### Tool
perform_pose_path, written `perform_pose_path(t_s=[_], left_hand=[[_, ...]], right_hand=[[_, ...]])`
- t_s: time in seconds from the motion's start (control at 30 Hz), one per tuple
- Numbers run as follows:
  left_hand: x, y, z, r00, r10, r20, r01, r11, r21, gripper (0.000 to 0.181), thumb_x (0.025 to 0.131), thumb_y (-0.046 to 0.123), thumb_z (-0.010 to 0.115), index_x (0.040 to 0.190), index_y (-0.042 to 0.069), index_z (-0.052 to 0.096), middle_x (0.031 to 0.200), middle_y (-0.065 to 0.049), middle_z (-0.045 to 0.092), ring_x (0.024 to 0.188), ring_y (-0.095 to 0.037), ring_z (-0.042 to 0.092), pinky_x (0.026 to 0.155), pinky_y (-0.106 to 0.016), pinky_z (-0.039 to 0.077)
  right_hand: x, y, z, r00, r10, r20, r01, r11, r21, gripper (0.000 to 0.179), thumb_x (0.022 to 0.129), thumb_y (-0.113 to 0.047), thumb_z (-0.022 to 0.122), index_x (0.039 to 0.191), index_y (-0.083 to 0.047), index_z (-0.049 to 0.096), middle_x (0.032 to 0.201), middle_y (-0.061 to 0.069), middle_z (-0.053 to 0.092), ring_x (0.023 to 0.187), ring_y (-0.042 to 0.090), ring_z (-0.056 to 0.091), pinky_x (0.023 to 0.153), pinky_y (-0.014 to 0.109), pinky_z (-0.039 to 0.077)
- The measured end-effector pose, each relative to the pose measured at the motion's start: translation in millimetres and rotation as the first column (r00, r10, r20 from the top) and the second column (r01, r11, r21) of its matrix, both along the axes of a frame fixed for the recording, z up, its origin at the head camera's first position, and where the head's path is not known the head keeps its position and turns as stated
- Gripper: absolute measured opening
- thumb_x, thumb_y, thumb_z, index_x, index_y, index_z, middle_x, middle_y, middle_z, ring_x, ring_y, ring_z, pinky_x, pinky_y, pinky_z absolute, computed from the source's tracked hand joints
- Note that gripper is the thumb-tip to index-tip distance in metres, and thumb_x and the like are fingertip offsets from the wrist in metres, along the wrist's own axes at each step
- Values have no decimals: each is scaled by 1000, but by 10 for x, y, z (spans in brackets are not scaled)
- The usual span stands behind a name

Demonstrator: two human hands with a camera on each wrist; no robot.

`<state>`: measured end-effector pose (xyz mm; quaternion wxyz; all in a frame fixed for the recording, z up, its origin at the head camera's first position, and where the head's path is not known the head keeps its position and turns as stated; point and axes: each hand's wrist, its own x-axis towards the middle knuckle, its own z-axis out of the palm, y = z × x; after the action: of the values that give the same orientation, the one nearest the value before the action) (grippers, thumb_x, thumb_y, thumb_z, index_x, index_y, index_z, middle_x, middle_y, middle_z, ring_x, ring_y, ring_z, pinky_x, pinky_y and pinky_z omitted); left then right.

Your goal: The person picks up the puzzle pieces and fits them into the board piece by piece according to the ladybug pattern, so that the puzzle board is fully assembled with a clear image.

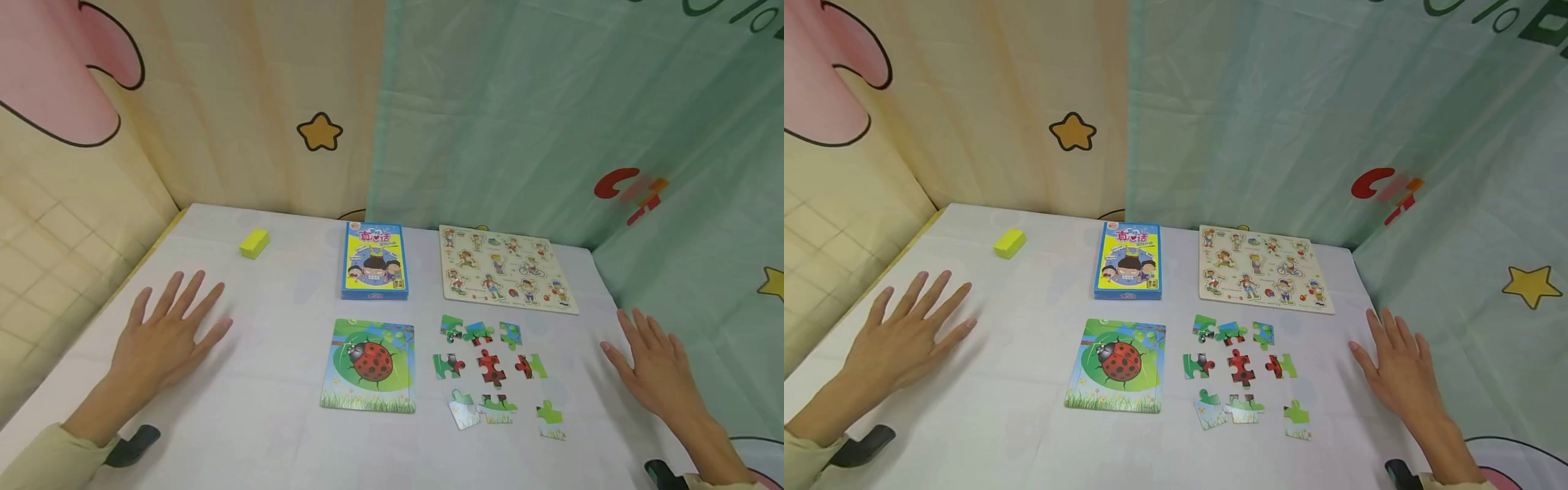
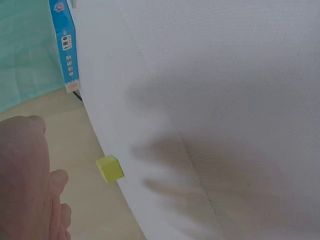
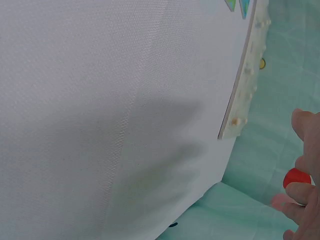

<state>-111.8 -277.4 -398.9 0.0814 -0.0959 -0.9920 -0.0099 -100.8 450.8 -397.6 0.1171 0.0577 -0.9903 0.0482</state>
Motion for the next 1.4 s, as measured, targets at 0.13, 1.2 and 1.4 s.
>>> perform_pose_path(t_s=[0.13, 1.2, 1.4], left_hand=[[-2, -8, -21, 1000, -2, 11, 2, 1000, 9, 68, 103, 58, 36, 159, 21, 27, 168, -14, 15, 156, -33, -3, 119, -64, -5], [-71, 341, -91, 989, -142, -29, 143, 988, 56, 104, 84, 76, 57, 162, 24, 12, 168, -11, 18, 156, -32, 7, 122, -59, -10], [-72, 385, -118, 986, -164, -24, 165, 984, 68, 109, 80, 78, 59, 162, 24, 12, 168, -11, 18, 155, -34, 12, 122, -60, -8]], right_hand=[[-3, -9, -15, 1000, -2, 10, 2, 1000, -4, 72, 105, -39, 49, 158, 0, 19, 158, 36, 20, 147, 54, 15, 114, 74, 6], [-191, -675, -84, 988, 144, 54, -140, 987, -74, 74, 98, -34, 64, 157, -6, 30, 160, 28, 28, 148, 48, 20, 119, 68, 6], [-265, -914, -88, 977, 209, 53, -205, 977, -65, 74, 94, -32, 68, 155, -8, 35, 158, 26, 33, 144, 49, 28, 111, 70, 20]])
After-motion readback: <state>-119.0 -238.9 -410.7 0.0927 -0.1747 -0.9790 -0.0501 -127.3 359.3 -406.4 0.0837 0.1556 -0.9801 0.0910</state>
